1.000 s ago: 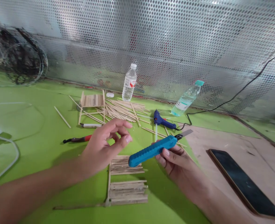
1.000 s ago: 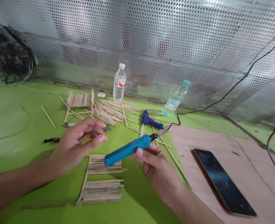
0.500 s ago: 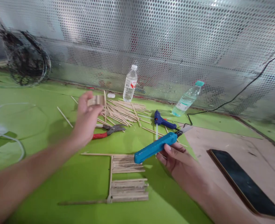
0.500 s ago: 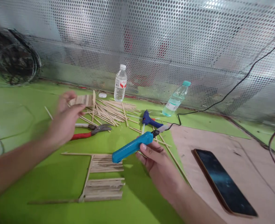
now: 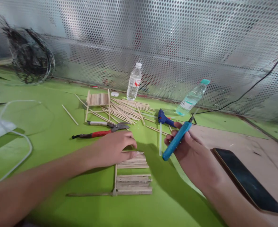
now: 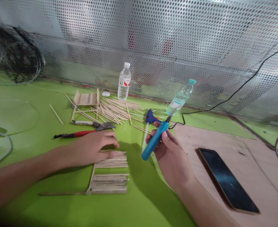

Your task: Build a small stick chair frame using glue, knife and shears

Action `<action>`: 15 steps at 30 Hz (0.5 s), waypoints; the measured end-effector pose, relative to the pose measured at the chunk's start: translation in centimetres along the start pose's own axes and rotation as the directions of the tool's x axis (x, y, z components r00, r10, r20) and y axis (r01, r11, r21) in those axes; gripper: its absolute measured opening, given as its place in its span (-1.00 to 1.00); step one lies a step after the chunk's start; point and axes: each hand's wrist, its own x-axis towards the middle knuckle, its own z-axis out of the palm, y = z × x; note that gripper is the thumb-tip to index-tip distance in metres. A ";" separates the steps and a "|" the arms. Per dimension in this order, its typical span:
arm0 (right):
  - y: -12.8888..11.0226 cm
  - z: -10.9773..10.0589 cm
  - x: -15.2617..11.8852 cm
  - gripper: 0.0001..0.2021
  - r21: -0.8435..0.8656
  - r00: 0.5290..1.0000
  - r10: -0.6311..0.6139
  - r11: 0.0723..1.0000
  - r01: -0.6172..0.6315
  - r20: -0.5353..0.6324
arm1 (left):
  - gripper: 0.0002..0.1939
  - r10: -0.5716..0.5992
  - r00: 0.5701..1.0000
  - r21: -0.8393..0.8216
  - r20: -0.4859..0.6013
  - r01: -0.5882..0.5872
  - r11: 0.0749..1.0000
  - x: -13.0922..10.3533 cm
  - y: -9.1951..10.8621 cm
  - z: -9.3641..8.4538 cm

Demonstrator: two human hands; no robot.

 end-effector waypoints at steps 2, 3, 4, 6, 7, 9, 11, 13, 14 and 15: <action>0.0 -0.2 0.0 -0.75 -0.036 0.998 -0.057 0.998 0.059 0.035 | -0.68 0.009 1.000 0.000 0.009 -0.009 1.000 0.1 0.0 0.4; -0.1 -0.3 -0.1 -0.75 -0.079 0.995 -0.090 0.992 0.094 0.045 | -0.68 0.009 1.000 -0.002 0.019 -0.009 1.000 0.2 0.0 0.6; -0.2 -0.4 -0.1 -0.72 -0.148 0.991 -0.121 0.981 0.128 0.055 | -0.68 0.009 1.000 -0.003 0.025 -0.009 1.000 0.2 0.1 0.7; -0.6 -0.7 -0.3 -0.62 -0.405 0.981 -0.163 0.894 0.194 0.108 | -0.69 -0.006 0.999 -0.006 0.041 0.006 1.000 0.2 0.3 0.7; -0.9 -0.8 -0.4 -0.56 -0.574 0.974 -0.163 0.787 0.226 0.159 | -0.70 -0.024 0.999 -0.005 0.047 0.025 1.000 0.1 0.4 0.5; -1.5 -1.0 -0.5 -0.53 -0.863 0.953 -0.100 0.405 0.301 0.285 | -0.74 -0.078 0.996 0.018 0.046 0.077 0.997 -0.2 0.6 -0.1; -1.8 -1.1 -0.6 -0.61 -0.919 0.920 -0.030 0.039 0.392 0.391 | -0.78 -0.133 0.990 0.074 0.036 0.131 0.989 -0.6 0.6 -0.9; -1.6 -1.1 -0.7 -0.73 -0.868 0.879 0.042 -0.139 0.476 0.475 | -0.77 -0.164 0.985 0.084 0.052 0.159 0.984 -0.9 0.5 -1.5; -1.5 -1.2 -0.8 -0.76 -0.840 0.858 0.089 -0.177 0.513 0.506 | -0.75 -0.173 0.983 0.070 0.063 0.169 0.983 -0.9 0.4 -1.7; -1.3 -1.2 -0.9 -0.77 -0.814 0.838 0.128 -0.197 0.546 0.531 | -0.75 -0.182 0.981 0.049 0.070 0.179 0.983 -1.0 0.3 -1.7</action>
